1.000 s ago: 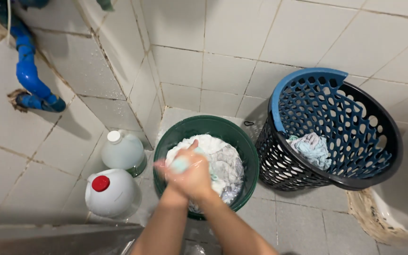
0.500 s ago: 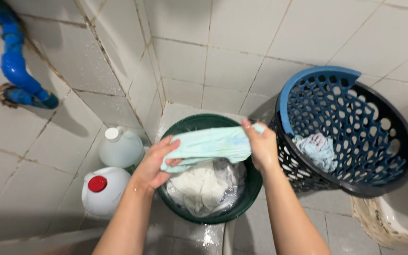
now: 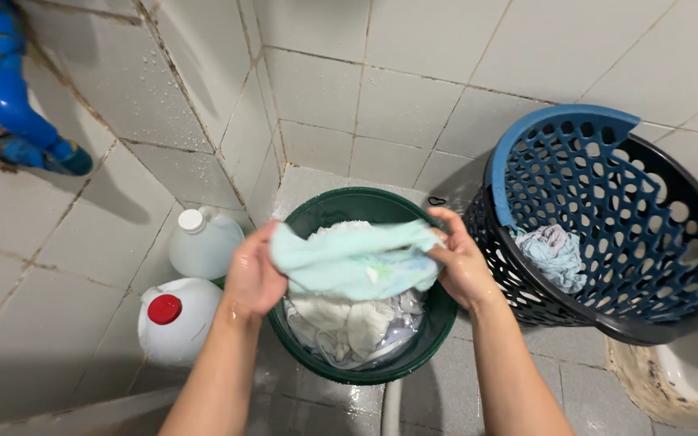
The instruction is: The person washes clothes by hand in a bucket of water, scrubbing each item and placing them into a blue basket.
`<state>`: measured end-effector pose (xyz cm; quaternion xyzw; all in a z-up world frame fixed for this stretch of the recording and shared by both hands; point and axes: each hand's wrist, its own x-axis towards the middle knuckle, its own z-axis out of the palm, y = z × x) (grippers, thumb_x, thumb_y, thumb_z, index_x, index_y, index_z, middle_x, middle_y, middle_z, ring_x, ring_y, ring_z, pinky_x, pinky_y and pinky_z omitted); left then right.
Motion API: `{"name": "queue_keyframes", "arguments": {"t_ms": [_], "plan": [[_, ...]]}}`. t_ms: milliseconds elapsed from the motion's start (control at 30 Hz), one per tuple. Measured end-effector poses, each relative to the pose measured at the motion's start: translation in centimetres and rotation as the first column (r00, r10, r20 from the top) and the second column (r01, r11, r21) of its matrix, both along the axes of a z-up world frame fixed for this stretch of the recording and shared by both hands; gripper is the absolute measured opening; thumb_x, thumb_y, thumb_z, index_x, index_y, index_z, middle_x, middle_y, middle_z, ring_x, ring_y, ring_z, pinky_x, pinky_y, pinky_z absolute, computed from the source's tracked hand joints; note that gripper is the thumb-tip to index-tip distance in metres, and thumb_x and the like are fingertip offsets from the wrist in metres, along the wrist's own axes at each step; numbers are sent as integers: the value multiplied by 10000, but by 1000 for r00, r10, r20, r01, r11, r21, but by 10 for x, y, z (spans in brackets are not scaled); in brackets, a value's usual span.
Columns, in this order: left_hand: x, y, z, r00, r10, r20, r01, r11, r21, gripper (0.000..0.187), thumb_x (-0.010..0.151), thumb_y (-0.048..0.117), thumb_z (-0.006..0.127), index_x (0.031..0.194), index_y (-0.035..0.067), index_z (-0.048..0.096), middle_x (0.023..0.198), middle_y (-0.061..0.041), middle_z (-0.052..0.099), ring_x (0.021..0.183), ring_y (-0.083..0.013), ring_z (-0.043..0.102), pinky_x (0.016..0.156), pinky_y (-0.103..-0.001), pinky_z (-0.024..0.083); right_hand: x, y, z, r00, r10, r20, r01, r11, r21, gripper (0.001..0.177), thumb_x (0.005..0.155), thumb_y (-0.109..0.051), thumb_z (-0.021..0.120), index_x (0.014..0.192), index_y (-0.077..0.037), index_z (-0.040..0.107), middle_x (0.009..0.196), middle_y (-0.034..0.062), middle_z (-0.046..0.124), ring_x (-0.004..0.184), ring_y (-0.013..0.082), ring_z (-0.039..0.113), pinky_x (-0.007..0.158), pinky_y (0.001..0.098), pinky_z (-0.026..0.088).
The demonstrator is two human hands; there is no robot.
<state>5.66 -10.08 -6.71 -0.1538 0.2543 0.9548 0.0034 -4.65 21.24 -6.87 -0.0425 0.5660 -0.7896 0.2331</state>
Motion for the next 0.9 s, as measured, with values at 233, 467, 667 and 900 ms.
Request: {"name": "queue_keyframes", "arguments": {"t_ms": [233,467,667,900], "plan": [[-29,14,-65,973,133,189,102,489,-867,449,907,111,692,1309,80,495,1043,-153,680,951,-330,678,899,-453,525,-34,-32,-99,995,-33,93,-31,789,613,494,1029,-298,574,1298,100,691,1206,269,702,937,282,689,841,382,521],[-68,66,-110,609,19,793,689,-507,-518,498,954,304,591,1434,205,507,1546,-119,415,1459,-347,385,1104,-661,375,-61,-74,-248,969,115,218,-246,446,860,795,962,-448,631,1555,-12,330,1497,227,520,1351,347,529,1096,402,437],[-100,37,-134,658,-90,748,609,-522,-597,482,862,404,723,1253,129,669,1328,-137,604,1257,-322,576,1028,-506,476,-67,-68,-213,884,-182,431,-207,674,709,559,847,-296,660,1332,-18,659,1360,209,659,1198,354,626,993,480,515],[-65,-2,-70,937,-271,219,337,552,-762,318,874,260,733,1017,-20,772,915,-92,746,799,-152,650,688,-298,511,-54,-90,-107,884,-210,418,-7,887,461,531,898,-434,621,1211,-20,727,1188,145,734,1074,271,664,892,356,505]]}}
